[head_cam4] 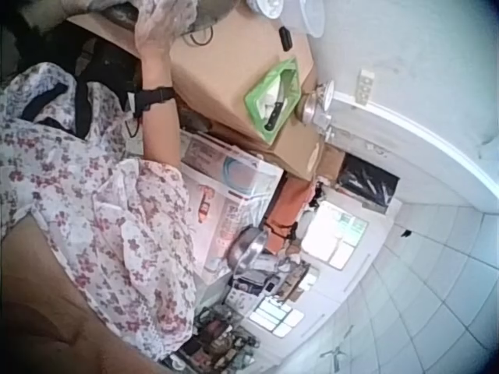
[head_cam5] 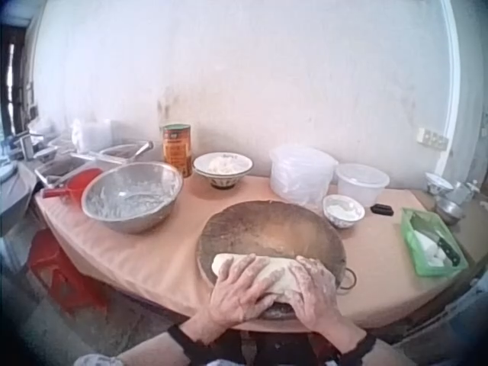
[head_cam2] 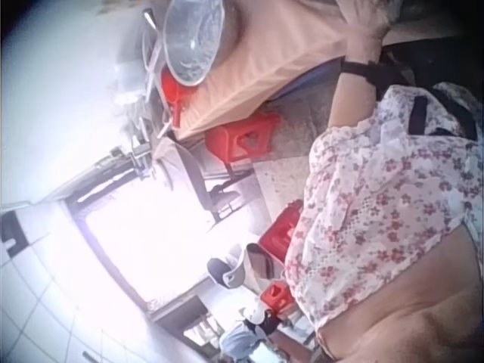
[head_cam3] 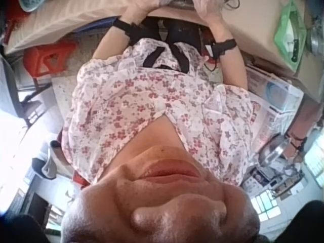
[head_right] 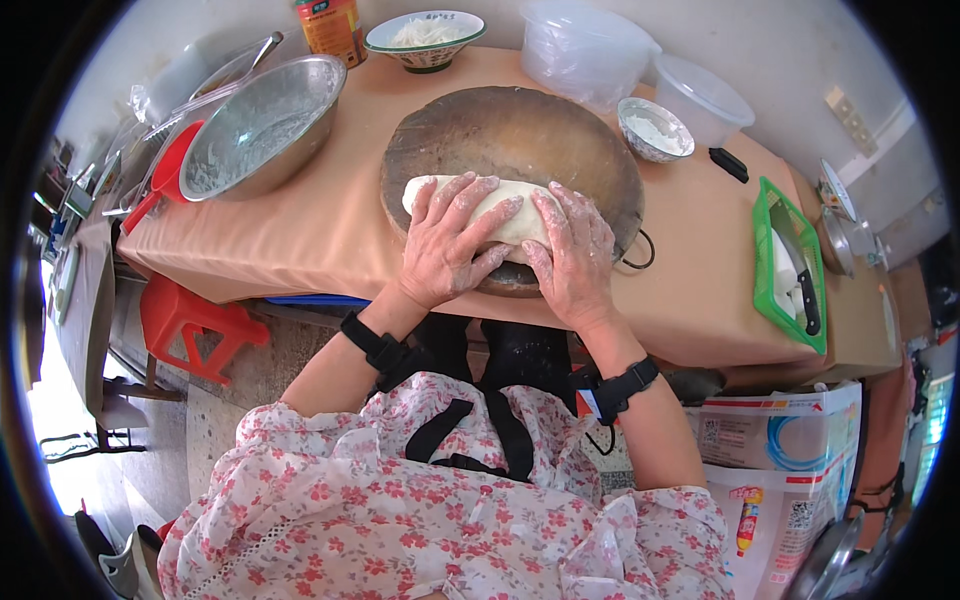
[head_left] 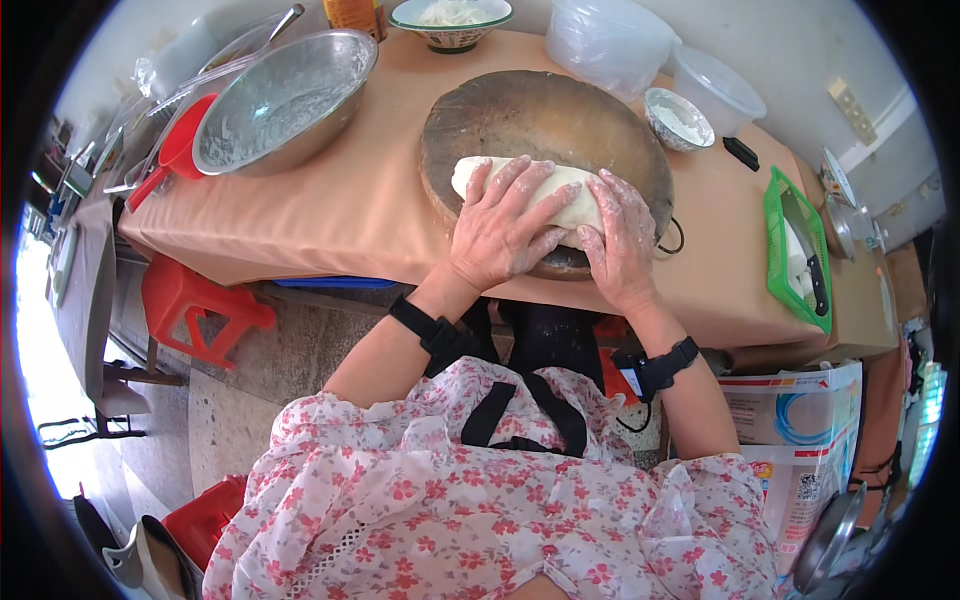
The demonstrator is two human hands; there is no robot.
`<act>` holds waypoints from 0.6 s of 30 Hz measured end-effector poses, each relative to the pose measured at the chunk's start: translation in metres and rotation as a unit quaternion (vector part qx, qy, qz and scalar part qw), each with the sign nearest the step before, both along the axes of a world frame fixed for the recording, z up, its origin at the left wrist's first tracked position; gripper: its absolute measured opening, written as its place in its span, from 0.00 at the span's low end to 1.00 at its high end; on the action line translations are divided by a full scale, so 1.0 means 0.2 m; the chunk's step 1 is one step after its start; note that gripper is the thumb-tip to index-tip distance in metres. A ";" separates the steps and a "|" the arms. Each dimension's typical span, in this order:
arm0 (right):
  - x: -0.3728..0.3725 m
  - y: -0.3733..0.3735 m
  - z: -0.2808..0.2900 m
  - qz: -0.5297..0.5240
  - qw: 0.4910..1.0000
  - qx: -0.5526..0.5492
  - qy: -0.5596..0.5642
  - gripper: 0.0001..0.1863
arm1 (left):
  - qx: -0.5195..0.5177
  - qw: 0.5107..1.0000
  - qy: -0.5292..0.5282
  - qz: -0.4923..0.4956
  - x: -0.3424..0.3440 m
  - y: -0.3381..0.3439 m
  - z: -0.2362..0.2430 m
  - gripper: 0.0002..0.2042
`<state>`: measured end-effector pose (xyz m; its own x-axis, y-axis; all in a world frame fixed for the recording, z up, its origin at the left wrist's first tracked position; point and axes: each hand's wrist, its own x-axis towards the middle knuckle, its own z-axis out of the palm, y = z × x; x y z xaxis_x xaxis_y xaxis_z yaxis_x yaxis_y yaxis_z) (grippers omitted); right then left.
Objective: Kneading a large piece of white dough on a wooden board in a kitchen setting.
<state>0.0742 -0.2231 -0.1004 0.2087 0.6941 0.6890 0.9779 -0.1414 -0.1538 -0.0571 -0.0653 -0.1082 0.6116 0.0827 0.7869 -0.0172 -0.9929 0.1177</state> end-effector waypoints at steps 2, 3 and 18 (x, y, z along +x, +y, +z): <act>0.00 0.00 0.00 -0.007 1.000 -0.007 0.000 0.28 | 0.002 1.000 0.004 0.000 0.00 0.00 0.00 0.30; 0.00 0.00 0.00 -0.006 1.000 -0.005 0.000 0.28 | 0.001 1.000 0.005 0.000 0.00 0.00 0.00 0.30; 0.01 0.00 0.00 -0.006 1.000 -0.003 -0.002 0.28 | -0.001 1.000 0.001 0.000 0.00 -0.01 0.01 0.30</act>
